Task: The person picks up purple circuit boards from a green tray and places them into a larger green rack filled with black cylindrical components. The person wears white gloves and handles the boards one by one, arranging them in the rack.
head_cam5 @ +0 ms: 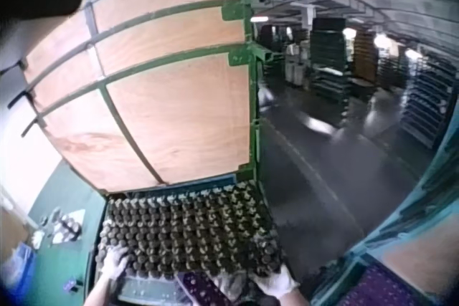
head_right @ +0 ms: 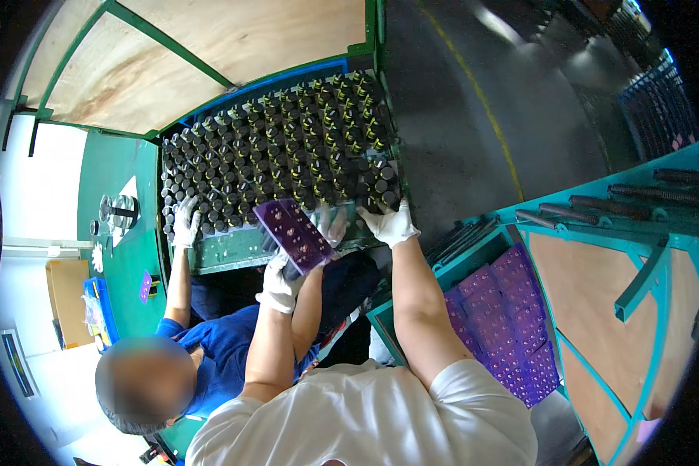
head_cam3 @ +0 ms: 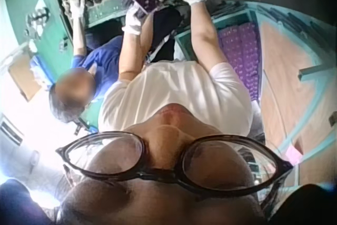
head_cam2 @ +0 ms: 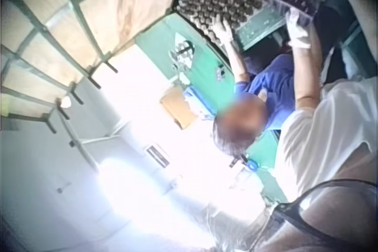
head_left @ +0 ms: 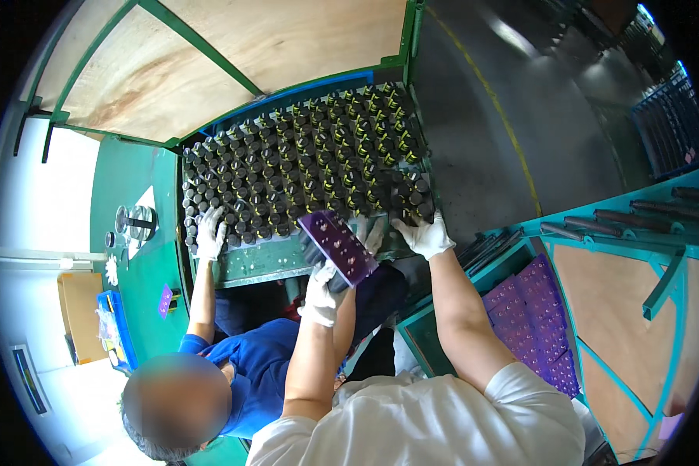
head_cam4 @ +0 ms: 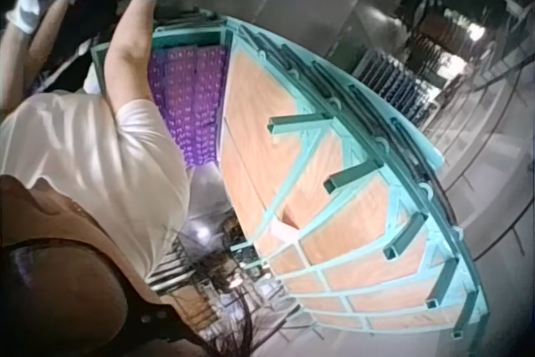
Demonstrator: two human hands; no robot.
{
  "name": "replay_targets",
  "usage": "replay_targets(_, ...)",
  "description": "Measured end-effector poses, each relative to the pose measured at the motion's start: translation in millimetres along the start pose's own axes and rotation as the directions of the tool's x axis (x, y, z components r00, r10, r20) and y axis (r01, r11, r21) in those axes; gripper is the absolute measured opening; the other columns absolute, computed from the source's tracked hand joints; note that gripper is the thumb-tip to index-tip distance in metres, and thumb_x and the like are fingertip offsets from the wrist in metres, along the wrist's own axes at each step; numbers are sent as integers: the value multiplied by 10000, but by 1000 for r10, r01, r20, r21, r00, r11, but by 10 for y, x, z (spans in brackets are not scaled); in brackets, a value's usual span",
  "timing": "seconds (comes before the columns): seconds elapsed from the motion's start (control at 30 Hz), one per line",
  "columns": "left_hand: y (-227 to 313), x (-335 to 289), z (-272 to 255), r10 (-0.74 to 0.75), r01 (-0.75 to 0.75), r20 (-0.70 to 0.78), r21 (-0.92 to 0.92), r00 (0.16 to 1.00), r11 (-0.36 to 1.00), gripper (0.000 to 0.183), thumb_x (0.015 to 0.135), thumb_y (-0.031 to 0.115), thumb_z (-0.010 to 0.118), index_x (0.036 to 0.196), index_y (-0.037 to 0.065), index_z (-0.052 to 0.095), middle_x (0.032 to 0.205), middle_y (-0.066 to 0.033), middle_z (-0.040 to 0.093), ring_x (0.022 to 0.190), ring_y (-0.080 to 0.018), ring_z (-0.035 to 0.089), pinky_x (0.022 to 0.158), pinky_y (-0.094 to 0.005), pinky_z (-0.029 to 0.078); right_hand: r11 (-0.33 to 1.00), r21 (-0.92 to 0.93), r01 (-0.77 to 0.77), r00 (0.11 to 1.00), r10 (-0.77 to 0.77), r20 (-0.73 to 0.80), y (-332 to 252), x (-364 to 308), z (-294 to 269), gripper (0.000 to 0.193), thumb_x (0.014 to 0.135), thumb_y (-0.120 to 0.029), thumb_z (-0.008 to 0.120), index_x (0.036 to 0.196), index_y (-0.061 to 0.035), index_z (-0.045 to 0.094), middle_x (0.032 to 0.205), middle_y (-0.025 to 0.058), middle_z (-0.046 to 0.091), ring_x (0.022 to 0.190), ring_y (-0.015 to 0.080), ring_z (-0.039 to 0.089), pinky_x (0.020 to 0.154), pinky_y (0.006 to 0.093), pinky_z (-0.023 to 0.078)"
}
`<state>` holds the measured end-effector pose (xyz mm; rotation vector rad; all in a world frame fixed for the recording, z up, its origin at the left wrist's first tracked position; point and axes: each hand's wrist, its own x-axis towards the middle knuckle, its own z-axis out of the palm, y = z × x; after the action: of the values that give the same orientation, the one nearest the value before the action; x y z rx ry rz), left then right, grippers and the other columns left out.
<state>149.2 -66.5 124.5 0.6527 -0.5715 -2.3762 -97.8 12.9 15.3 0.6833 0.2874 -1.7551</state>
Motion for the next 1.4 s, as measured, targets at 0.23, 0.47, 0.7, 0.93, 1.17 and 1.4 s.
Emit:
replay_targets(0.23,480,791,155,135,0,-235,497,963,868,382,731,30,602,1098,67,504,944,-53,595,833,-183,577,749,-334,480,884,-458,87,927,-241,-288,31,-941,-592,682,882,-576,278,1215,11,376,1257,213,435,1140,365,447,953,463,381)
replay_targets(0.47,666,1591,-260,375,445,-424,895,824,36,591,593,225,740,1079,-34,524,988,-184,618,875,-318,616,829,-348,486,817,-563,126,799,-419,-430,100,-2450,-1898,659,893,-529,344,1185,60,383,1203,247,450,1068,374,492,897,437,423)
replay_targets(0.7,307,1596,-77,490,589,-394,731,777,-345,808,641,486,634,1210,-42,411,1217,-276,443,1107,-362,494,911,-425,424,671,-740,-44,603,-573,-555,523,-3470,-2460,585,885,-426,445,1206,60,406,1141,221,514,1020,336,535,820,415,466)
replay_targets(0.93,-167,1490,110,777,383,204,778,595,-498,784,706,544,632,1259,39,401,1357,-290,240,1205,-428,348,939,-511,375,461,-793,-398,353,-721,-596,1009,-4095,-3724,412,853,-370,505,986,15,572,787,92,586,640,175,557,610,318,470)
replay_targets(1.17,-1413,103,1393,204,-816,927,373,314,-441,392,796,145,626,1147,25,500,1285,-242,372,1193,-376,383,993,-467,328,385,-749,-539,219,-795,-566,1130,-4671,-3980,364,821,-346,538,1004,-33,572,947,216,600,889,335,586,761,419,460)
replay_targets(1.4,-2132,-1034,1746,96,-824,995,64,12,-563,283,797,-48,538,1065,4,465,1066,-164,518,1050,-308,493,898,-394,439,-202,-858,-472,523,-848,-88,1126,-4635,-4107,417,779,-320,571,1141,-122,512,1220,236,423,1106,378,445,892,480,392)
